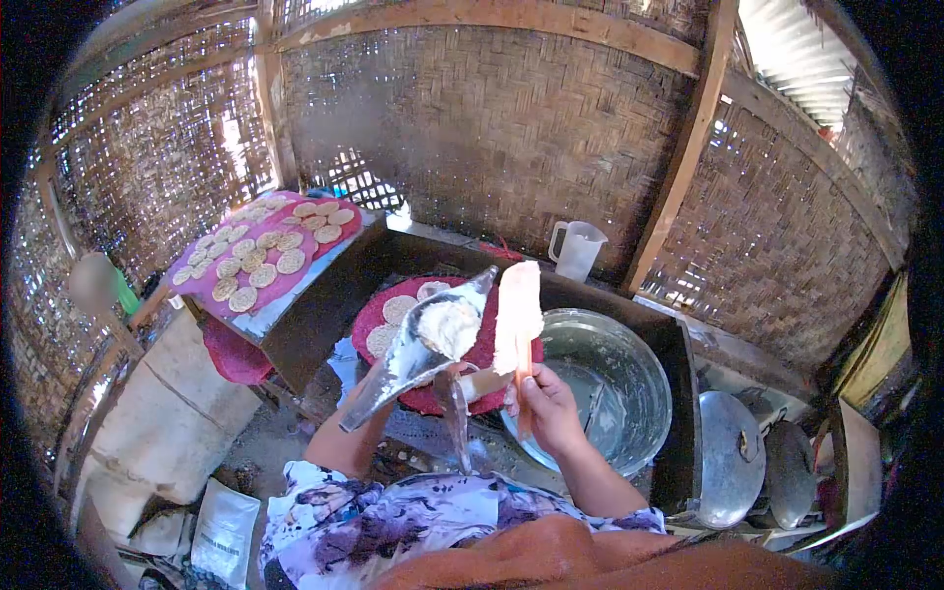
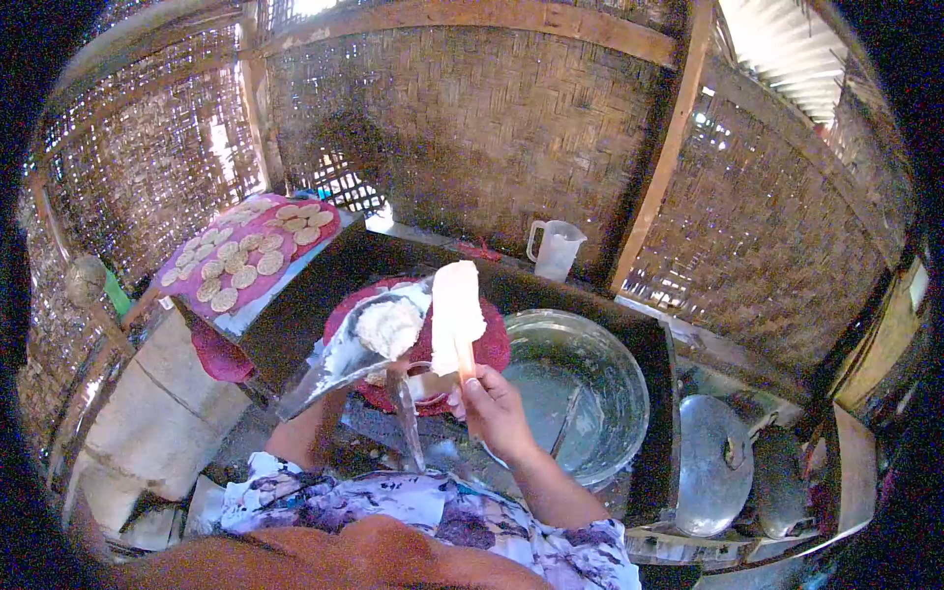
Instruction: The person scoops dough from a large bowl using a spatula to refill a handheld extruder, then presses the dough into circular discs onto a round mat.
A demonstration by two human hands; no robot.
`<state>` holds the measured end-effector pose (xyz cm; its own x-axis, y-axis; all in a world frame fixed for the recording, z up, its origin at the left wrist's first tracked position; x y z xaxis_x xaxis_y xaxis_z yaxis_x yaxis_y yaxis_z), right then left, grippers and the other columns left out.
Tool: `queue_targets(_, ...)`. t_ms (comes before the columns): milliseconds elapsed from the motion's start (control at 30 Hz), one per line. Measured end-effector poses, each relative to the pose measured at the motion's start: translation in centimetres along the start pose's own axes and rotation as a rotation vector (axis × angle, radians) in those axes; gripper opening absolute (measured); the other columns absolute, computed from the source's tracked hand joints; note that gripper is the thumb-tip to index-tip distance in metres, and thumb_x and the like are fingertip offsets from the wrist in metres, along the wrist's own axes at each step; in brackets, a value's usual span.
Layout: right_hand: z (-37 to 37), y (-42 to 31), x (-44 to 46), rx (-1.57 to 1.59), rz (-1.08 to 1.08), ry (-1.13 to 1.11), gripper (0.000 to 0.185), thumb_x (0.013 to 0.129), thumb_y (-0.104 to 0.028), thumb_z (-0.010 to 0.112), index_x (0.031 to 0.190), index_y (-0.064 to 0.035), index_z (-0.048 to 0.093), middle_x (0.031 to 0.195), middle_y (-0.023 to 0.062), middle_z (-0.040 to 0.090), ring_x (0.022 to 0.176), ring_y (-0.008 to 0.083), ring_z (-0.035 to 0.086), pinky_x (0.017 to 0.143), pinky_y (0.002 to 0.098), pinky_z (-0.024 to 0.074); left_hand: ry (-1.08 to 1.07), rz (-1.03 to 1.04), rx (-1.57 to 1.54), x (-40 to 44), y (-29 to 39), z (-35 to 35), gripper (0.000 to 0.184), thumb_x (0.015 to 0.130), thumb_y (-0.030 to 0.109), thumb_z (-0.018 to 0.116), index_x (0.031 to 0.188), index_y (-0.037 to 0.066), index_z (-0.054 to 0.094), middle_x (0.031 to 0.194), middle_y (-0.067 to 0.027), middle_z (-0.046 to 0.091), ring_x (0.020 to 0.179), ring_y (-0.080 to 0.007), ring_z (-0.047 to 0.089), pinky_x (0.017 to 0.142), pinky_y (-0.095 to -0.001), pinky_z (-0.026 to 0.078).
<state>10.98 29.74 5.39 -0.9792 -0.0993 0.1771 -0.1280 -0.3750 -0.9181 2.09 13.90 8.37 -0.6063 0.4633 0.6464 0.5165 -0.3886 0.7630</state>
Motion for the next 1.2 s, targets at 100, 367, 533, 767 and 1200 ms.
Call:
queue_targets(100, 0.9, 0.2, 0.3, 0.080, 0.055, -0.031, 0.016, 0.091, -0.015, 0.041, 0.099, -0.0031, 0.049, 0.075, 0.0032, 0.055, 0.062, 0.0095, 0.049, 0.059, 0.0225, 0.0415, -0.010, 0.050, -0.011, 0.0, -0.9, 0.7, 0.060, 0.068, 0.010, 0.071, 0.121, 0.006, 0.043, 0.117, -0.0083, 0.052, 0.104, -0.0184, 0.051, 0.089, -0.0342, 0.044)
queue_targets(367, 0.9, -2.2, 1.1, -0.428, -0.353, 0.088, 0.024, 0.090, -0.011, 0.042, 0.111, -0.0004, 0.049, 0.088, 0.0054, 0.054, 0.076, 0.0124, 0.051, 0.067, 0.0244, 0.0423, -0.131, -0.139, -0.231, -0.3, -6.9, 0.0, 0.067, 0.063, 0.006, 0.072, 0.123, 0.006, 0.042, 0.123, -0.0083, 0.047, 0.111, -0.0186, 0.045, 0.093, -0.0335, 0.037)
queue_targets(533, 3.1, -3.3, -0.4, -0.903, -0.766, 0.124, 0.036, 0.081, 0.001, 0.049, 0.117, -0.0010, 0.049, 0.097, 0.0117, 0.053, 0.087, 0.0212, 0.052, 0.075, 0.0300, 0.0420, -0.138, -0.177, -0.243, -0.3, -6.5, 0.3, 0.063, 0.065, 0.010, 0.071, 0.121, 0.005, 0.043, 0.119, -0.0082, 0.048, 0.106, -0.0181, 0.047, 0.090, -0.0333, 0.040)
queue_targets(767, 4.4, -2.2, -0.7, -1.022, -0.952, 0.065, 0.048, 0.068, 0.006, 0.057, 0.114, -0.0043, 0.051, 0.092, 0.0133, 0.055, 0.079, 0.0280, 0.053, 0.069, 0.0358, 0.0432, -0.111, -0.215, -0.312, -0.7, -6.0, 0.2, 0.057, 0.068, 0.017, 0.069, 0.118, 0.004, 0.044, 0.113, -0.0081, 0.051, 0.100, -0.0174, 0.050, 0.085, -0.0331, 0.043)
queue_targets(1200, 1.3, -0.3, -2.8, -1.009, -0.690, 0.031, 0.038, 0.074, 0.001, 0.058, 0.111, -0.0035, 0.055, 0.089, 0.0150, 0.057, 0.080, 0.0265, 0.055, 0.073, 0.0322, 0.0448, 0.203, -0.114, -0.582, 0.1, -1.3, -3.0, 0.054, 0.064, 0.013, 0.074, 0.110, 0.003, 0.049, 0.096, -0.0046, 0.057, 0.081, -0.0137, 0.055, 0.069, -0.0293, 0.047)
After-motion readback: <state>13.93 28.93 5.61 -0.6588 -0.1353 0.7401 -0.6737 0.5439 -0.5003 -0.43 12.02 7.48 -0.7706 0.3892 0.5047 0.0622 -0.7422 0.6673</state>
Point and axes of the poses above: each hand's wrist, its own x-axis towards the middle knuckle, its own z-axis out of the palm, y = z × x, the point moved 7 cm from there along x, towards the middle knuckle
